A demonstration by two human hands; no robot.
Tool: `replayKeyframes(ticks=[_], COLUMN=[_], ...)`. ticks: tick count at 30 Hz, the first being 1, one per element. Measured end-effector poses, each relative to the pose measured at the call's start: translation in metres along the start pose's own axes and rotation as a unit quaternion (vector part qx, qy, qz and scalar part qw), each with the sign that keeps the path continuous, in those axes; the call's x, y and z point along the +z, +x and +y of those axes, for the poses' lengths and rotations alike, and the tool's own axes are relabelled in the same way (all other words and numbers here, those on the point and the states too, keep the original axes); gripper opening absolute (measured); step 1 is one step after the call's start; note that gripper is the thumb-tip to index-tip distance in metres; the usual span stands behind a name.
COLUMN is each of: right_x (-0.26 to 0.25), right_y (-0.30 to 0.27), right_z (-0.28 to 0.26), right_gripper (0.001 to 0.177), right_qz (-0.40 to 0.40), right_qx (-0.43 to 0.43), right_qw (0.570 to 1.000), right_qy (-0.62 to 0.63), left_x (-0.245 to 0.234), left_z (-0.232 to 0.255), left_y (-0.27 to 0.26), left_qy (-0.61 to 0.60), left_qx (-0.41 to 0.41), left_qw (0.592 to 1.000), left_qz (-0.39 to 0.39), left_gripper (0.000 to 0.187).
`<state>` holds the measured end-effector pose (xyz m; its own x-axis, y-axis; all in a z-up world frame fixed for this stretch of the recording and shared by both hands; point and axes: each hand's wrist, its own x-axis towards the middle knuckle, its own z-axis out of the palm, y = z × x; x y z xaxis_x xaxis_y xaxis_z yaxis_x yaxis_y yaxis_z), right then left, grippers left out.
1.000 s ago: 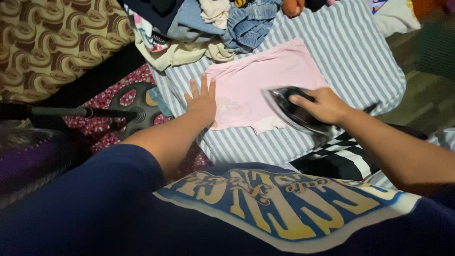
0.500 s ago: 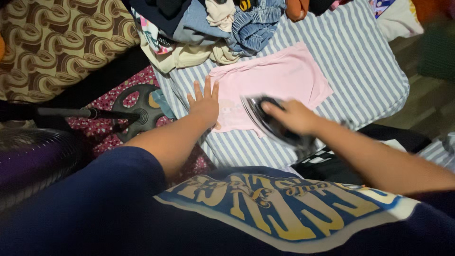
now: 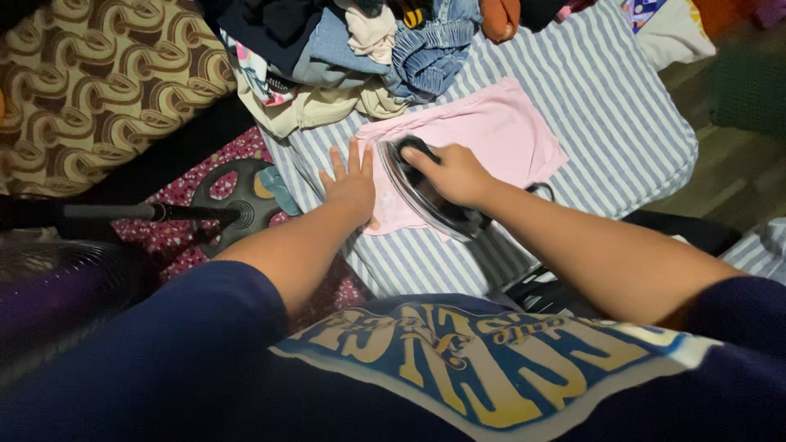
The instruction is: The person irons several garments on a striped ironing board, including a black and yellow short, an orange top, and a pink top. They smooth each item, apply the iron, and fold the garments after ironing.
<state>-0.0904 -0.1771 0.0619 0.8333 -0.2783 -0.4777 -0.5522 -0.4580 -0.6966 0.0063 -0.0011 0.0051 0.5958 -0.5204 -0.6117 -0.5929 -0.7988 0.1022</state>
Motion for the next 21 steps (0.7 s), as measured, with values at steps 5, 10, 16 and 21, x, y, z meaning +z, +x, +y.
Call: replayKeyframes(ticks=[5, 10, 16, 21], right_x=[-0.004, -0.013, -0.005, 0.023], right_y=[-0.013, -0.068, -0.066, 0.0], right_z=[0.003, 0.041, 0.052, 0.002], right_gripper=[0.068, 0.067, 0.064, 0.064], right_qz=[-0.023, -0.052, -0.014, -0.001], right_qx=[0.015, 0.021, -0.005, -0.062], right_qw=[0.999, 0.995, 0.996, 0.997], right_qy=[-0.031, -0.082, -0.088, -0.044], left_x=[0.01, 0.034, 0.064, 0.054], left_z=[-0.025, -0.065, -0.076, -0.077], left_y=[-0.007, 0.009, 0.021, 0.022], left_qy=[-0.035, -0.22, -0.298, -0.403], left_qx=[0.069, 0.165, 0.157, 0.048], left_qw=[0.997, 0.949, 0.895, 0.868], left_qz=[0.017, 0.151, 0.291, 0.285], left_gripper=[0.145, 0.098, 0.068, 0.051])
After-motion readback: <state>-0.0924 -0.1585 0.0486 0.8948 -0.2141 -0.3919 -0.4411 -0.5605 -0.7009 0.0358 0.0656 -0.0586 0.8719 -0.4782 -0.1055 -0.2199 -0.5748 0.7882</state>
